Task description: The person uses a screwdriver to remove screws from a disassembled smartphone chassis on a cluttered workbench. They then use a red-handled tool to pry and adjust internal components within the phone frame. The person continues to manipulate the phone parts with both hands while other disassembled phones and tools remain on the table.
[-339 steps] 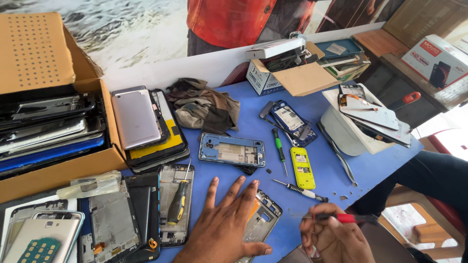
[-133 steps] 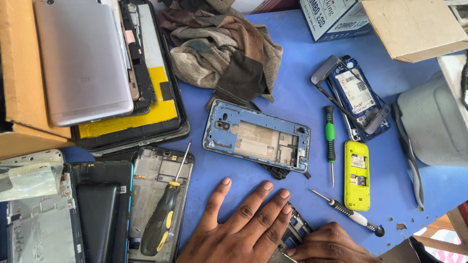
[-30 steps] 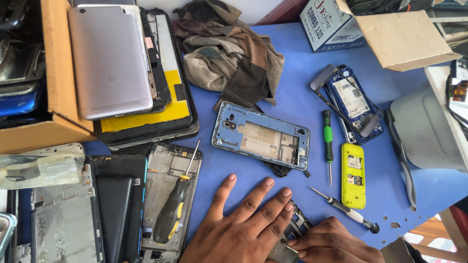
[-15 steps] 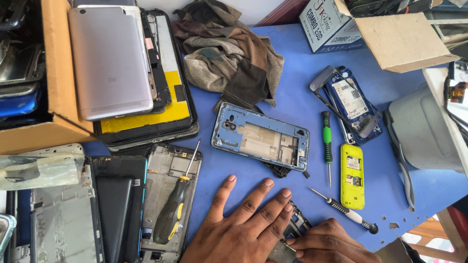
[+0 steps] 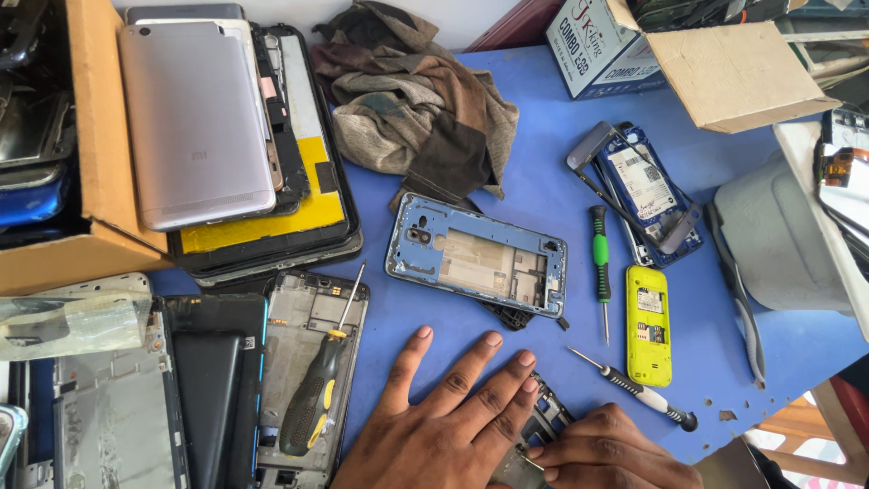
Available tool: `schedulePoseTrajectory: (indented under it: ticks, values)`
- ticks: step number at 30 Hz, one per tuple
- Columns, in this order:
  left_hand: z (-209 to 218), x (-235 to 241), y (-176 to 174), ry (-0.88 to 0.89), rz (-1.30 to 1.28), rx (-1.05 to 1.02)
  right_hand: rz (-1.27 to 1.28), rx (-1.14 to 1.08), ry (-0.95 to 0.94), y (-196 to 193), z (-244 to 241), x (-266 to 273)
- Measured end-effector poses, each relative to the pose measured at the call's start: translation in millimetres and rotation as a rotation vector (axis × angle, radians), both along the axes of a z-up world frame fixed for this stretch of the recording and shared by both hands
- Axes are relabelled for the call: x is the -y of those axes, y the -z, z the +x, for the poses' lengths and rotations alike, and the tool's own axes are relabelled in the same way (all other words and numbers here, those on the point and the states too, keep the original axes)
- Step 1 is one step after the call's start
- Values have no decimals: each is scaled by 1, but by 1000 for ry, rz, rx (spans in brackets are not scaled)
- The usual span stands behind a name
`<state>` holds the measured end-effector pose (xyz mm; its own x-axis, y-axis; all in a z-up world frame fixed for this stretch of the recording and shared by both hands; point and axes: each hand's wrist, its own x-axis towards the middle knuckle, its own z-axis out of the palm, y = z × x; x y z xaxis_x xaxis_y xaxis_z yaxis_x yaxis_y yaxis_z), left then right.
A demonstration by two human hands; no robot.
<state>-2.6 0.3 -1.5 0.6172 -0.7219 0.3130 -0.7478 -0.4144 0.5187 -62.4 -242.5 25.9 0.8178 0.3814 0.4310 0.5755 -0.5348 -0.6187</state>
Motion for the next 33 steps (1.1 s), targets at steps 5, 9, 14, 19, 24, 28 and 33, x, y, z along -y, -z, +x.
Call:
schedulePoseTrajectory:
  ticks: [5,9,14,19,24,28,33]
  values:
    - [-1,0,0,4,-3,-17,-15,14,42,0,-1,-5]
    - [-1,0,0,1,-2,-6,5,1,63,-3,-5,-7]
    - [-1,-1,0,12,-6,-10,16,11,63,-2,-2,-5]
    - [-1,0,0,6,2,1,4,7,85,-1,-4,-7]
    - [-1,-1,1,11,0,0,-24,13,91,-2,-4,-8]
    - [-1,0,3,6,-2,-6,-78,36,51,-2,-3,-4]
    - [-1,1,5,2,6,23,-72,27,85,2,-7,-5]
